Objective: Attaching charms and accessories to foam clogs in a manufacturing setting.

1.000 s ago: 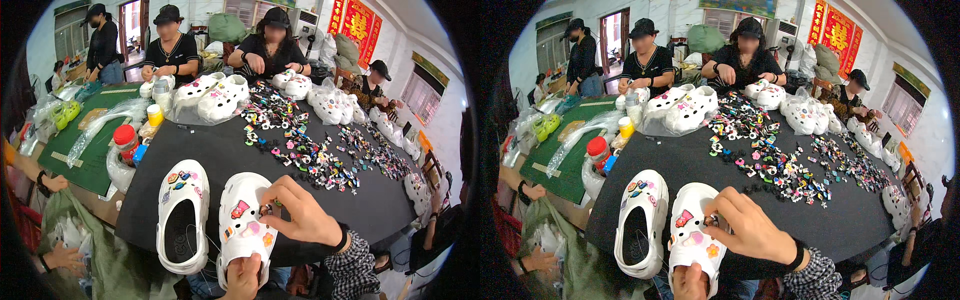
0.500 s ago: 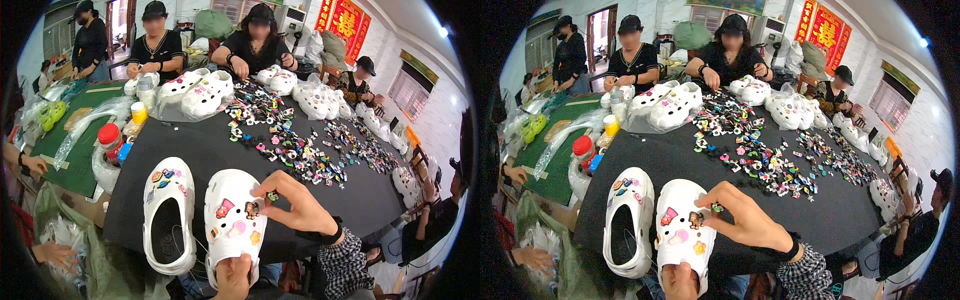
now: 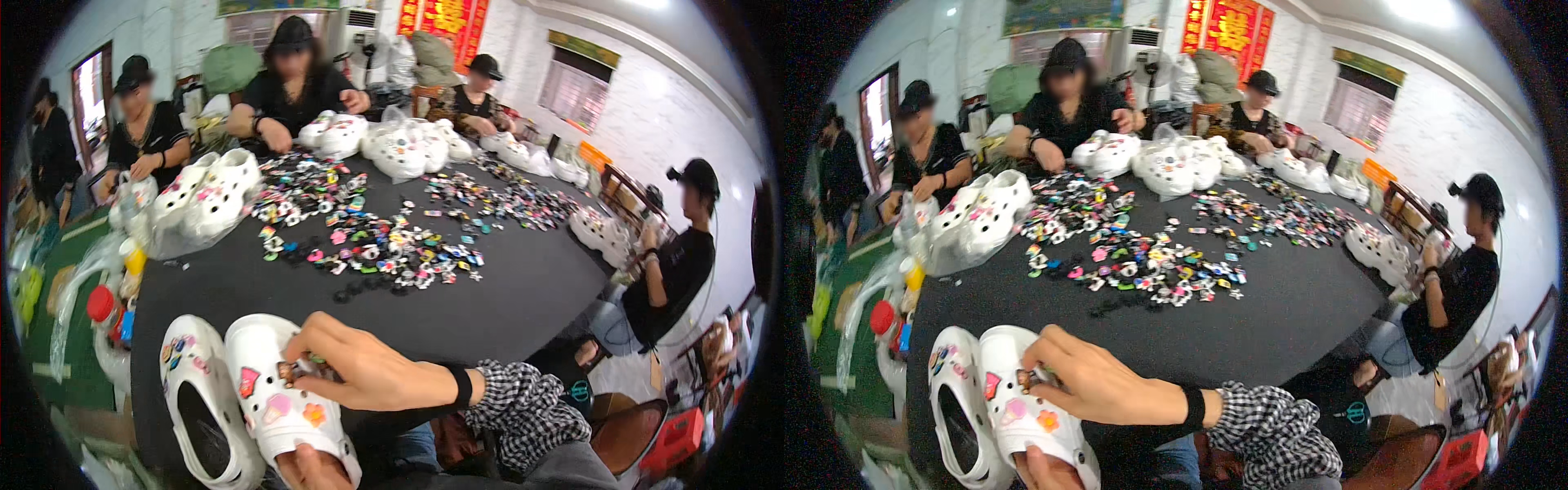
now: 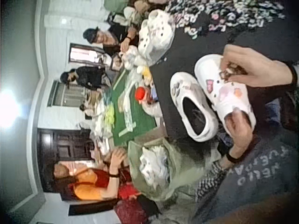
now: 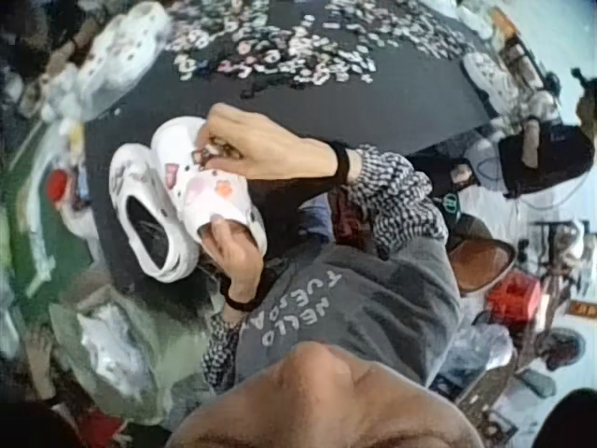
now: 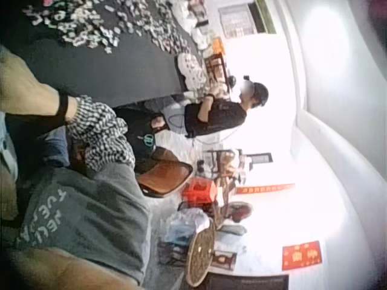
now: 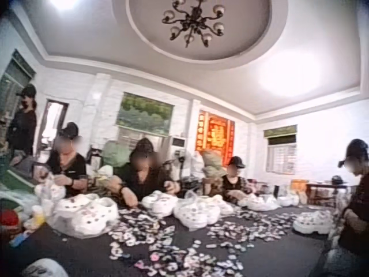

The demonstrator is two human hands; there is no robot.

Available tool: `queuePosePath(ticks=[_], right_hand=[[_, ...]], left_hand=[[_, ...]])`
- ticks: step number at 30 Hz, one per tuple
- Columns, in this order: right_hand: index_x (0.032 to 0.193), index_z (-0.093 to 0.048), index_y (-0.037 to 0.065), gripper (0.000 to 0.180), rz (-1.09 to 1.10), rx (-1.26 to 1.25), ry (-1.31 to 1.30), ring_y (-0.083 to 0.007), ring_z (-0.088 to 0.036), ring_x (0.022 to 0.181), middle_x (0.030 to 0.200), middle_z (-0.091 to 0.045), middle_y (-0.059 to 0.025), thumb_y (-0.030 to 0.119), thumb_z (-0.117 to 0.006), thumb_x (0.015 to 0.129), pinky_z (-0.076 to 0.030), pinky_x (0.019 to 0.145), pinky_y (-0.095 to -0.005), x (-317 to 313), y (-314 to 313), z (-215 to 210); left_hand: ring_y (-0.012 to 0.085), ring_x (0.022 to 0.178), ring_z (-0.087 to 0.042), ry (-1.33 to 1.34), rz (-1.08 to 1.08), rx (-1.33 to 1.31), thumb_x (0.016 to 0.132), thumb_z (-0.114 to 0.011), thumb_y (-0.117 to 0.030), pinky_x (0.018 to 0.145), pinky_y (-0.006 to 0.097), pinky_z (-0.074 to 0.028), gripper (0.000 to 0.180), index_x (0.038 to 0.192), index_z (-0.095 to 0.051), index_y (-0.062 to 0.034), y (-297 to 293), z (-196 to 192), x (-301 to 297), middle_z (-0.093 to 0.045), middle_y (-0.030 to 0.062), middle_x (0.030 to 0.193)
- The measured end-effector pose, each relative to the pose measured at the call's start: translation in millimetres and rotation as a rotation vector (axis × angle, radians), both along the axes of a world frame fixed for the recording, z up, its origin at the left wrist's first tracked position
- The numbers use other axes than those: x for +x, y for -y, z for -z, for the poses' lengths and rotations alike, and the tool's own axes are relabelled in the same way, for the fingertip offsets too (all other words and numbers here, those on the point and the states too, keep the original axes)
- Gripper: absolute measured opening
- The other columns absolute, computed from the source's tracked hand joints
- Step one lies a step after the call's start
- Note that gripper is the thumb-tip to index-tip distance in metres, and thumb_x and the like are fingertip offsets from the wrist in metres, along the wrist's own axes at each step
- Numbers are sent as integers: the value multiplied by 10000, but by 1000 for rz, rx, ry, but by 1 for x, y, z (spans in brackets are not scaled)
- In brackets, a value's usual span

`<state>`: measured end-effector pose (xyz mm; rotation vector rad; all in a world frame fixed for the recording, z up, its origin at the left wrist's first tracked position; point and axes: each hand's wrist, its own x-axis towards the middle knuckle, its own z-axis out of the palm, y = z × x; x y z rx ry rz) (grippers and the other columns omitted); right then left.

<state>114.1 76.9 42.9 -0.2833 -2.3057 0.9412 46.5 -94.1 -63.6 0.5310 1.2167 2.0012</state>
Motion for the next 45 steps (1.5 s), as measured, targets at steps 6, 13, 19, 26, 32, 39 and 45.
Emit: queuePosePath(ticks=[6, 13, 19, 26, 32, 39, 45], right_hand=[[946, -636, -15, 172, 43, -37, 0, -319, -617, 895, 916, -636, -177, 106, -520, 905, -488, 792, -386, -12, -84, -15], [1071, -639, 11, 265, 414, 53, 41, -350, -586, 990, 1009, -631, -204, 85, -571, 825, -463, 894, -415, -30, -192, 59], [1088, -655, 22, 290, 505, 130, 141, -308, -645, 944, 1005, -675, -183, 88, -601, 811, -503, 848, -390, 8, -231, 74], [844, -724, 54, 139, 849, 156, 275, -272, -683, 758, 812, -700, -128, 121, -633, 762, -527, 706, -357, 108, -271, 69], [861, -715, 88, 140, 965, 315, 381, -311, -658, 825, 858, -674, -130, 127, -636, 752, -527, 738, -408, 105, -273, 83], [933, -684, 88, 218, 921, 440, 427, -301, -605, 952, 889, -635, -106, 156, -701, 727, -482, 857, -384, 110, -281, 97], [846, -641, 55, 88, 857, 311, 461, -341, -616, 940, 921, -641, -155, 47, -602, 767, -490, 810, -419, 110, -282, 93]], left_hand=[[488, 1072, -447, -930, -99, -297, 922, -516, -54, 921, 513, -365, 394, 1288, -449, 76, 8, 15, -17, -432, 339, 1233], [516, 1116, -437, -993, -110, -333, 943, -490, -83, 955, 528, -358, 389, 1279, -442, 109, 10, 21, -20, -439, 375, 1240], [505, 1139, -433, -639, -149, -108, 964, -457, -104, 977, 509, -348, 401, 1289, -420, 128, 4, 15, -8, -414, 384, 1282], [487, 1129, -442, -639, -134, -116, 976, -455, -95, 977, 496, -350, 399, 1310, -395, 114, 5, 13, -10, -422, 370, 1283], [497, 1080, -472, -694, -154, -45, 955, -484, -43, 945, 509, -376, 390, 1304, -397, 107, 9, 22, -11, -447, 375, 1236], [479, 1047, -481, -627, -188, -8, 954, -504, -54, 930, 497, -381, 339, 1231, -450, 134, 2, 4, -2, -482, 355, 1195], [426, 1051, -482, -448, -186, -133, 979, -484, -128, 954, 451, -366, 370, 1222, -447, 149, -2, -16, 3, -496, 321, 1198]])
